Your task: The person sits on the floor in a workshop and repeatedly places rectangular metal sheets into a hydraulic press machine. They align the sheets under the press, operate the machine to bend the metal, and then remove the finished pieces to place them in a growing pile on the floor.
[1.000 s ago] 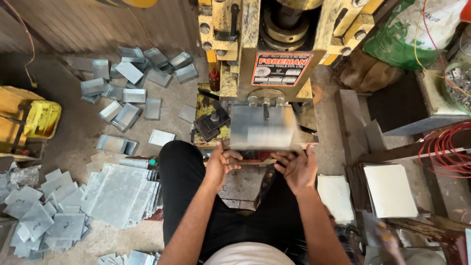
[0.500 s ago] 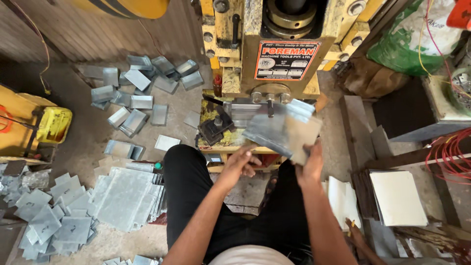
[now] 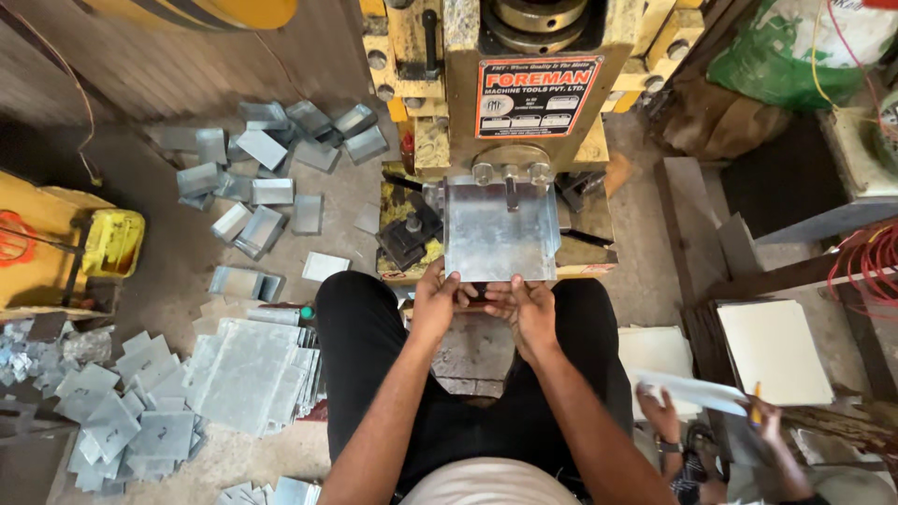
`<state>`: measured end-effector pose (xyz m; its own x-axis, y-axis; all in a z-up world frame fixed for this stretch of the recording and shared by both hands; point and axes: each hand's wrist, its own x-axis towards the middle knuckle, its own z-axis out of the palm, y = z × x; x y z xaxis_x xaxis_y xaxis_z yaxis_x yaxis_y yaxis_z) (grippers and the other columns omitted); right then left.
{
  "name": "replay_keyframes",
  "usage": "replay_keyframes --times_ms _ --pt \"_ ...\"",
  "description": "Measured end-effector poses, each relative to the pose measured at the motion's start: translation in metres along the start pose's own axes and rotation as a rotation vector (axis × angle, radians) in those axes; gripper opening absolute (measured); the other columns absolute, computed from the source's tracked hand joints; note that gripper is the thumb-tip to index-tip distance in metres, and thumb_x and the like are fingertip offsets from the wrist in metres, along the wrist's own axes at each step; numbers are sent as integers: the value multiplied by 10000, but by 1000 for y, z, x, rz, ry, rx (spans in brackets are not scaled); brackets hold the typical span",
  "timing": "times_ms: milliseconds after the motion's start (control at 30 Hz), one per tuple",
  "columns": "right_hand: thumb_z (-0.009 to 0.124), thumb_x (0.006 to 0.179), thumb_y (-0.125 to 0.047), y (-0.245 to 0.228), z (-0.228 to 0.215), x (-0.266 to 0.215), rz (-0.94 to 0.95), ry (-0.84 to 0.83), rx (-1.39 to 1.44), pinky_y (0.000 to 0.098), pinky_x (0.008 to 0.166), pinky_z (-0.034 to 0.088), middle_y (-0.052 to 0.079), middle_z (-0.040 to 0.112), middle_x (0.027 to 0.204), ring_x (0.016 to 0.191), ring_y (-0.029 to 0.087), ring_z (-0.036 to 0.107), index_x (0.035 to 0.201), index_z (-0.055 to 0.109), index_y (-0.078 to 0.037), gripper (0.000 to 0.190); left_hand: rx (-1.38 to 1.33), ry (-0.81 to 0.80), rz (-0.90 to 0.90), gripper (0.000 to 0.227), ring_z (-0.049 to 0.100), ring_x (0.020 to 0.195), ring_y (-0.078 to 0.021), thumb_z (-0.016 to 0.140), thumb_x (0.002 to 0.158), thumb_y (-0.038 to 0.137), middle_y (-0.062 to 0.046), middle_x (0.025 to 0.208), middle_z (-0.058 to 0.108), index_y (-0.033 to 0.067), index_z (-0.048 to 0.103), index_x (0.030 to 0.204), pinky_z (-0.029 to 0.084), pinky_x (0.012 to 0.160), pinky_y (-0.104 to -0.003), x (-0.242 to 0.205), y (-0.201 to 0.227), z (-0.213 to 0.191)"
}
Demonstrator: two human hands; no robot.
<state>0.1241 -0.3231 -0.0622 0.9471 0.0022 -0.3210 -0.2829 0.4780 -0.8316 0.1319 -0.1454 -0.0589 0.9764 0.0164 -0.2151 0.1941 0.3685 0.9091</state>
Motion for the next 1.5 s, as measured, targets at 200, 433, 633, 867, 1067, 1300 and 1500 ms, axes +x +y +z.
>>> replay_keyframes --times_ms 200,433,633,867,1067,1300,1500 --pt "569 1030 -283 4 -4 0 -5 -5 2 362 659 624 196 742 1009 832 256 738 1132 600 47 347 59 -13 -157 385 615 604 -138 596 1013 187 -107 850 727 -74 584 1296 470 552 -265 -20 8 -7" --pt "670 989 -283 6 -9 0 -44 47 -6 361 631 606 195 741 987 795 234 727 1087 604 44 347 293 -383 -269 389 685 652 -104 568 945 249 -64 864 769 50 715 1245 501 552 -234 -48 15 -9" --pt "647 979 -336 7 -17 -3 1 25 -47 339 636 597 141 741 976 763 217 718 1144 610 -12 366 467 -311 -162 448 622 640 -119 622 963 431 -74 813 715 42 701 1169 461 533 -244 -36 20 14" --pt "425 1082 -491 -10 -32 -4 -35 -54 49 369 740 570 84 684 938 832 212 688 1215 622 -10 537 54 -140 -219 525 549 523 -126 607 960 533 1 634 618 14 680 931 458 510 -279 18 25 87" --pt "288 1073 -644 -47 -44 -2 68 -187 234 441 874 506 128 716 1028 904 266 673 1251 619 -18 730 -400 -293 -506 405 335 463 -112 500 1021 430 41 567 438 110 505 773 297 434 -283 8 19 91" --pt "479 903 -637 -116 -26 -18 19 -275 364 442 999 535 81 688 1376 1193 281 704 1550 337 -112 845 67 -81 -448 366 481 579 -149 482 968 419 -29 776 596 97 584 1109 412 546 -340 -20 63 27" --pt "628 888 -112 -79 -32 2 -108 -197 73 434 796 627 193 581 1187 953 368 704 1575 151 -233 846 -355 -219 -173 913 695 903 -206 267 919 732 -94 1126 711 14 419 1462 597 843 -413 -21 96 13"
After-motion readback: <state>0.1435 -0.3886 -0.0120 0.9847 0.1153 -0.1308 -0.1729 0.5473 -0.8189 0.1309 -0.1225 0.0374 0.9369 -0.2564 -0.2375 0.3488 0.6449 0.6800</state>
